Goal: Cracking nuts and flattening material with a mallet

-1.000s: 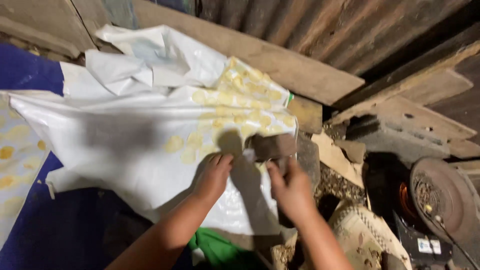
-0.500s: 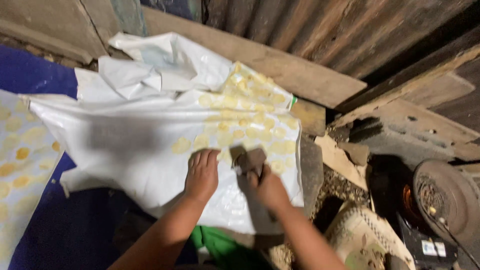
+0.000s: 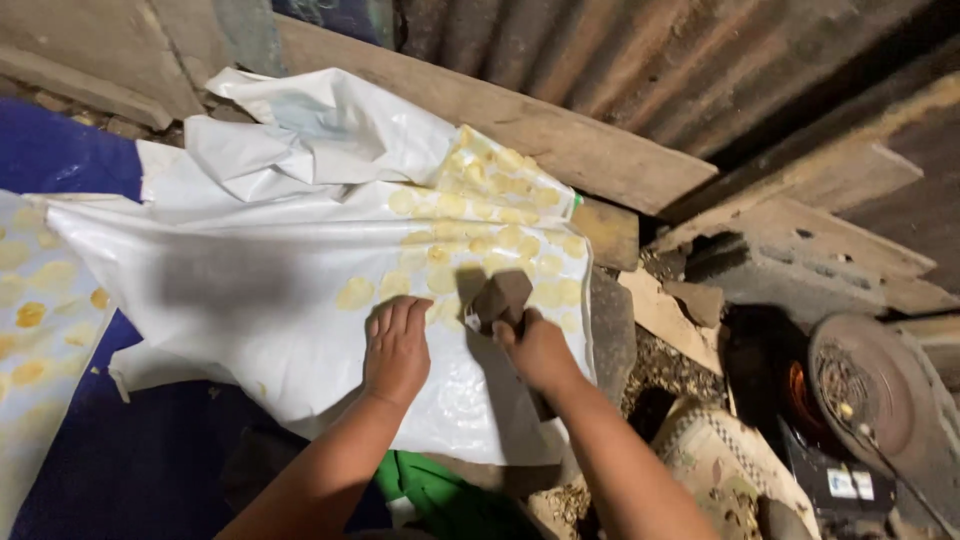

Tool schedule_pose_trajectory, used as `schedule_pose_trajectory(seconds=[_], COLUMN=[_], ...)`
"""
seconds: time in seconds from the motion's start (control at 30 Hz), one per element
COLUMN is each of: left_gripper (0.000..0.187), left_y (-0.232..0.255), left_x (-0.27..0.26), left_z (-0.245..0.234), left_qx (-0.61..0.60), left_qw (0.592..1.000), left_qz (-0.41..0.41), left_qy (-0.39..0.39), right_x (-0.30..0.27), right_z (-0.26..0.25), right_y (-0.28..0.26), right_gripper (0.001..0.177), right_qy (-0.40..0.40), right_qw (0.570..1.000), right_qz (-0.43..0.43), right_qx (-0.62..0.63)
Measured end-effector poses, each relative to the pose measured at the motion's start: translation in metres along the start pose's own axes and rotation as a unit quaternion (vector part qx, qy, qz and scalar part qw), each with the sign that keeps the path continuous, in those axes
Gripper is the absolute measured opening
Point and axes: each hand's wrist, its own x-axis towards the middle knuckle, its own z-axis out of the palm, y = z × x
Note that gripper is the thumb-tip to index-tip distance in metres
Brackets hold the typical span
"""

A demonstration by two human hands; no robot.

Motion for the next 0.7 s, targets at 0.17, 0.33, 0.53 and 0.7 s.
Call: schedule_pose_trajectory(seconds=[0.17, 0.33, 0.53, 0.7], left_gripper=[0.027, 0.023, 0.072, 0.077], left_y=[-0.016, -0.012, -0.037, -0.043], left_x=[0.005, 0.054, 0.060, 0.064], left_z=[0.004, 0.016, 0.079, 0.091], left_qx=[-0.072, -0.166, -0.028, 0.076], left_qw=[0.997, 0.983, 0.960, 0.948], left_qz=[-0.022, 0.021, 0.229, 0.241], left_qy=[-0.007, -0.077, -0.158, -0.196], right_x=[-0.048, -0.038, -0.095, -0.123], right_z=[0.001, 0.059, 0.068, 0.017], right_y=[-0.031, 0.017, 0.072, 0.066], right_gripper=[0.057, 0.061, 0.056, 0.053], right_qy=[0.034, 0.105, 0.102, -0.065], right_qw=[0.999, 0.993, 0.988, 0.995], right_qz=[0.001, -0.059, -0.113, -0.020], right_qx=[-0.003, 0.000, 0.022, 0.078])
